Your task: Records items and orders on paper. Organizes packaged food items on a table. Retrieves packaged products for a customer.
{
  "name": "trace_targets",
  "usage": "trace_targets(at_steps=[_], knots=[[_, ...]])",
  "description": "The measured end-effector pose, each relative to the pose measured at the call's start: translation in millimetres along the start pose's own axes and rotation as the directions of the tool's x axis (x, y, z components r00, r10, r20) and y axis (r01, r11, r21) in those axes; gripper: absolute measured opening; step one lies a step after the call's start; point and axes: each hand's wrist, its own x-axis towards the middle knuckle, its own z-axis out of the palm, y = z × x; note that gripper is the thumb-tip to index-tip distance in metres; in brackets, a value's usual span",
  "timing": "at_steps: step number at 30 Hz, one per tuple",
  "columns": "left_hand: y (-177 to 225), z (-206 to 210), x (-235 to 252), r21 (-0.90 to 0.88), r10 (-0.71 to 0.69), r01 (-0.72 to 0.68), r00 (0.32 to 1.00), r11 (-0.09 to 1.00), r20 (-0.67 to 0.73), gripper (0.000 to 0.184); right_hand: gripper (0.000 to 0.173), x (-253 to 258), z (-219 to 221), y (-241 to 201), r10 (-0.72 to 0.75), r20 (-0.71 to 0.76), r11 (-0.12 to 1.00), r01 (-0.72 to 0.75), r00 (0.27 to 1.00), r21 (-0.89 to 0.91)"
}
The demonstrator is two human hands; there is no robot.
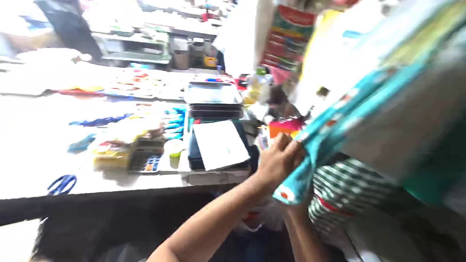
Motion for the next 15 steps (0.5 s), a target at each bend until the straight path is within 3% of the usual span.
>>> trace_targets(at_steps=[1,2,4,5,6,8,10,11,13,15], knots=[[-12.8,-14.0,-3.5,-0.004,-0.033,0.033,0.998,0.999,0.061,0.019,0.039,-11.3,13.3,4.6,0.090,0.069,0.953,-0.106,0.994,0.284],[-24.9,-26.4,-6.4,0.017,-0.031,0.030,0.994,0.999,0.104,0.024,0.042,-17.5,26.1,9.1,0.141,0.130,0.869,-0.186,0.981,0.458],[-47.6,-53.7,-18.2,0.092,-0.016,0.000,0.984,0.996,0.179,0.039,0.060,-20.1,45.0,33.7,0.143,0.180,0.835,-0.216,0.973,0.506],[-63.2,-66.4,-29.9,0.115,-0.017,-0.001,0.987,0.993,0.157,0.040,0.073,-16.2,50.4,58.4,0.105,0.197,0.919,-0.170,0.975,0.356],[-83.5,-80.2,-45.1,0.143,-0.046,0.027,0.991,0.989,0.128,0.038,0.076,-7.0,55.2,87.0,0.089,0.215,0.981,-0.123,0.972,0.150],[-133.1,-114.5,-72.8,0.269,-0.171,0.143,0.982,0.952,0.082,0.034,0.049,19.7,74.2,125.0,0.169,0.264,0.951,-0.086,0.949,-0.298],[-187.7,-151.4,-82.9,0.375,-0.340,0.284,0.936,0.882,0.092,0.031,0.032,52.8,110.9,134.1,0.229,0.410,0.771,0.093,0.883,-0.630],[-213.1,-166.5,-83.7,0.419,-0.391,0.318,0.915,0.850,0.097,0.032,0.033,67.0,134.3,132.8,0.317,0.452,0.648,0.157,0.834,-0.745],[-257.3,-186.5,-80.0,0.466,-0.393,0.303,0.914,0.831,0.105,0.036,0.047,92.5,183.8,123.5,0.601,0.403,0.375,0.201,0.691,-0.905],[-294.2,-191.1,-73.6,0.487,-0.301,0.211,0.947,0.848,0.113,0.040,0.059,110.4,225.5,115.5,0.758,0.287,0.163,0.256,0.585,-0.953]])
